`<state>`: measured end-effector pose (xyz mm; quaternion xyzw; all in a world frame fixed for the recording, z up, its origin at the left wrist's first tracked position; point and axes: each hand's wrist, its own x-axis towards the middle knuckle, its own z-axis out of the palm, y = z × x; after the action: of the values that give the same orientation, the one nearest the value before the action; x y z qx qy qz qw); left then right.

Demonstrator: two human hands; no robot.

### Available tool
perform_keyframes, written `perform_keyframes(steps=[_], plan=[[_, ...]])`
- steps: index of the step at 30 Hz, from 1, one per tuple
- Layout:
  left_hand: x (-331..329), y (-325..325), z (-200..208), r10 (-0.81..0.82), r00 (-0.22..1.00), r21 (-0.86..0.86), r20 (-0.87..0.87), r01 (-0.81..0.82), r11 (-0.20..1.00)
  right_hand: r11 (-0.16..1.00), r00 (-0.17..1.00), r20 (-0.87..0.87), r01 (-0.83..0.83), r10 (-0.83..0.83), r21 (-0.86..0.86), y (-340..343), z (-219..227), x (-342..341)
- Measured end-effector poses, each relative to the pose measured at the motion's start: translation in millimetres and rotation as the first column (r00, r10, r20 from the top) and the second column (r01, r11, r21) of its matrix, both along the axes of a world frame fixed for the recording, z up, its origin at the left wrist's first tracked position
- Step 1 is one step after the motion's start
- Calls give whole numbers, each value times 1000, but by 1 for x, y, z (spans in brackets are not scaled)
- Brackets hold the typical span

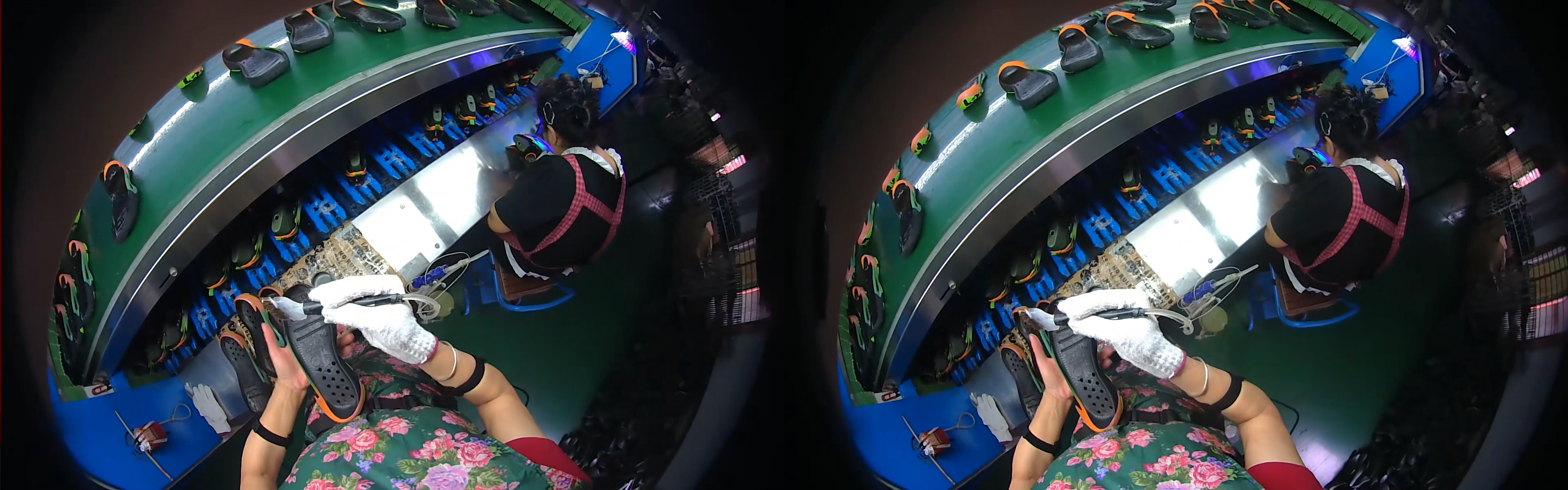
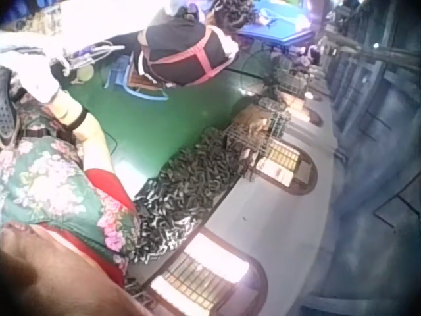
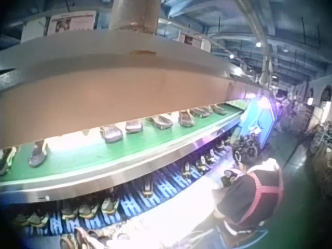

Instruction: The worker is applying adhesive or primer to the bottom of shoe soles using a brush at a manufacturing station.

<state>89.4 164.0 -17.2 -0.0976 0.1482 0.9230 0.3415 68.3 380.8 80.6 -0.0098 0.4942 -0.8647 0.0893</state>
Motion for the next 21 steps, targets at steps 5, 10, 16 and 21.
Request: perform_keyframes(steps=[5, 10, 16, 21], plan=[[25, 16, 16, -45, 983, -62, 178, 57, 996, 985, 1000, -15, 17, -14, 169, -2, 10, 3], [-11, 33, 35, 85, 992, -71, 95, -79, 994, 999, 999, 46, -17, 15, 47, 0, 4, -1], [-26, 44, 61, 228, 971, -37, 68, -226, 973, 814, 884, -467, 263, 11, 518, -6, 12, -20], [-14, 47, 53, 311, 950, -212, -4, -305, 929, 624, 585, -795, 565, 158, 540, -15, 23, -29]])
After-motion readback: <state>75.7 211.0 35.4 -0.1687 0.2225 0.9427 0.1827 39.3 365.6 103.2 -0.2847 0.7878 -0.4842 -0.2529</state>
